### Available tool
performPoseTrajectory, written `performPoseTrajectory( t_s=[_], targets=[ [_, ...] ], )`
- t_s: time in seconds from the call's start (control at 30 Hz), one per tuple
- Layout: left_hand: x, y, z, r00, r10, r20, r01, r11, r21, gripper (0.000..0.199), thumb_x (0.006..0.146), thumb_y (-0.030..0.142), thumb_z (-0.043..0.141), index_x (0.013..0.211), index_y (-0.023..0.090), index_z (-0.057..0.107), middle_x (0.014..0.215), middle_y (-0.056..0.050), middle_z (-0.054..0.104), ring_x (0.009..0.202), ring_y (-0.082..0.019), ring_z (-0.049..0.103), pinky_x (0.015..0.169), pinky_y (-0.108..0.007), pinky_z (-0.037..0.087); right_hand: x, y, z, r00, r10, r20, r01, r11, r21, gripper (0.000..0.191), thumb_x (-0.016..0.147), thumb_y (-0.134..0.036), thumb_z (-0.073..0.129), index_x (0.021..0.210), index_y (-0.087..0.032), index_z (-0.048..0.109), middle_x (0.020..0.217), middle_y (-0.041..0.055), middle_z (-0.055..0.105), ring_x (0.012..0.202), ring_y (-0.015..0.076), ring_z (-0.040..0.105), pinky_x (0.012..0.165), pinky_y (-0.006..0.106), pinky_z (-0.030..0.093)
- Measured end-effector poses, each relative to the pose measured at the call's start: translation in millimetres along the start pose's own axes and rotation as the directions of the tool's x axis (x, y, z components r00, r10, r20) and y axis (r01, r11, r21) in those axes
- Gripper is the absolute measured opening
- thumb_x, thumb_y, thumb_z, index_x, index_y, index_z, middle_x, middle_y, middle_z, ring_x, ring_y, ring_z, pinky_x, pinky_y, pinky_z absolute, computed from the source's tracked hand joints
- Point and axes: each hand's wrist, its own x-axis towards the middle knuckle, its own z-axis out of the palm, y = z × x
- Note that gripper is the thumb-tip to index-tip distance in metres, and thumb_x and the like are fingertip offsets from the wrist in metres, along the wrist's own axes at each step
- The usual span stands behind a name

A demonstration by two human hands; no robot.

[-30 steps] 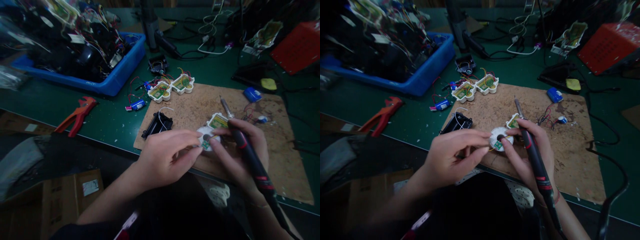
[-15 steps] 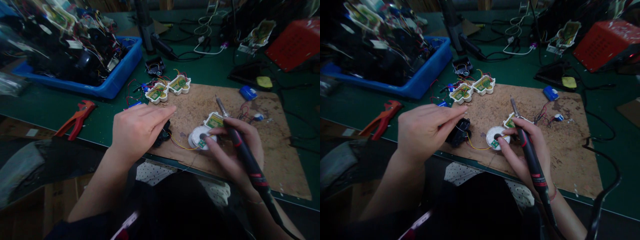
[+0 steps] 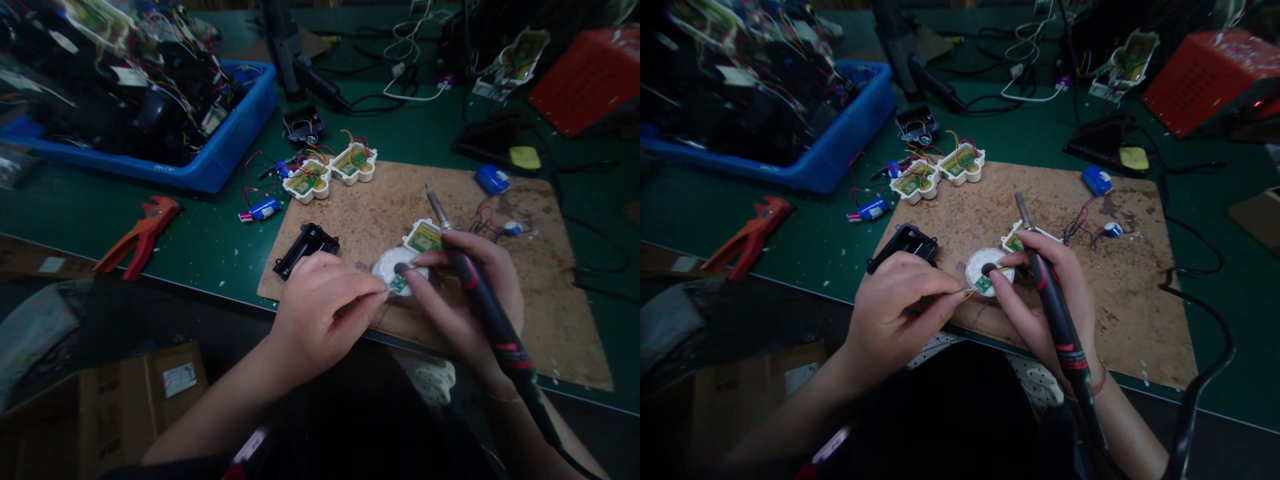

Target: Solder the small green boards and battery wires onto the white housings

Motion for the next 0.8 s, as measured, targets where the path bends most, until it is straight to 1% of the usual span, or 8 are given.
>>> performPoseTrajectory(
  t_s=[0.1,0.23,0.3,0.4,0.5,0.57,0.7,0.8],
  targets=[
    [1,0,2.4,0.998,-0.057,-0.024,0.057,0.998,0.029,0.006,0.096,0.022,0.075,0.091,0.023,0.077,0.090,0.000,0.077,0.087,-0.018,0.068,0.087,-0.040,0.047,-1,1,0,1.000,-0.004,-0.006,0.004,1.000,-0.020,0.066,0.079,-0.023,0.088,0.138,-0.028,0.060,0.102,-0.0003,0.076,0.096,0.0209,0.076,0.102,0.042,0.059],
    [4,-1,1.6,0.995,-0.085,-0.048,0.089,0.992,0.090,0.004,0.093,0.028,0.077,0.088,0.027,0.079,0.104,-0.004,0.075,0.105,-0.024,0.066,0.098,-0.046,0.046,-2,0,0,1.000,0.019,-0.002,-0.019,1.000,-0.010,0.065,0.079,-0.023,0.087,0.138,-0.028,0.060,0.102,-0.0002,0.076,0.098,0.0222,0.076,0.103,0.046,0.058],
    [6,-2,0.8,0.997,-0.069,-0.018,0.070,0.997,0.044,0.005,0.093,0.025,0.075,0.089,0.026,0.075,0.109,-0.003,0.077,0.110,-0.024,0.067,0.103,-0.047,0.046,-2,0,0,1.000,0.027,-0.002,-0.027,1.000,-0.010,0.063,0.081,-0.023,0.086,0.138,-0.028,0.059,0.102,-0.0001,0.076,0.097,0.0222,0.076,0.103,0.047,0.059],
    [10,-3,-0.1,0.996,-0.048,0.074,0.052,0.997,-0.051,0.008,0.095,0.019,0.071,0.089,0.024,0.070,0.109,-0.001,0.081,0.113,-0.023,0.071,0.108,-0.047,0.046,-2,0,0,1.000,0.027,-0.002,-0.027,1.000,-0.016,0.063,0.081,-0.024,0.086,0.138,-0.028,0.059,0.101,-0.0003,0.076,0.096,0.0217,0.076,0.101,0.046,0.060],
    [14,-5,-0.9,0.987,-0.048,0.156,0.063,0.994,-0.091,0.009,0.096,0.017,0.069,0.090,0.024,0.068,0.110,0.001,0.082,0.114,-0.023,0.071,0.106,-0.047,0.045,-1,-1,0,1.000,0.018,-0.006,-0.018,0.999,-0.031,0.064,0.080,-0.024,0.086,0.137,-0.028,0.060,0.099,-0.0005,0.076,0.095,0.0214,0.076,0.097,0.044,0.061],
    [15,-6,-1.3,0.982,-0.043,0.185,0.062,0.993,-0.100,0.008,0.096,0.017,0.068,0.090,0.024,0.067,0.110,0.002,0.082,0.113,-0.022,0.072,0.105,-0.046,0.044,0,-1,0,1.000,0.019,-0.008,-0.019,0.999,-0.033,0.065,0.079,-0.024,0.087,0.138,-0.028,0.060,0.099,-0.0003,0.076,0.096,0.0215,0.075,0.097,0.044,0.061],
    [16,-8,-1.5,0.979,-0.047,0.196,0.069,0.992,-0.105,0.006,0.097,0.018,0.067,0.094,0.023,0.067,0.110,0.003,0.082,0.111,-0.020,0.073,0.103,-0.045,0.041,-1,-1,0,1.000,0.013,-0.013,-0.013,0.999,-0.033,0.066,0.078,-0.023,0.088,0.138,-0.028,0.060,0.099,0.0004,0.076,0.096,0.0226,0.075,0.100,0.046,0.059],
    [16,-8,-1.0,0.979,-0.063,0.192,0.086,0.990,-0.113,0.006,0.097,0.018,0.067,0.093,0.023,0.067,0.108,0.002,0.083,0.110,-0.021,0.073,0.102,-0.045,0.040,-2,-2,2,0.997,0.045,-0.056,-0.045,0.999,0.002,0.069,0.080,-0.024,0.087,0.142,-0.032,0.058,0.108,0.0015,0.074,0.095,0.0235,0.076,0.103,0.050,0.058]
  ],
)
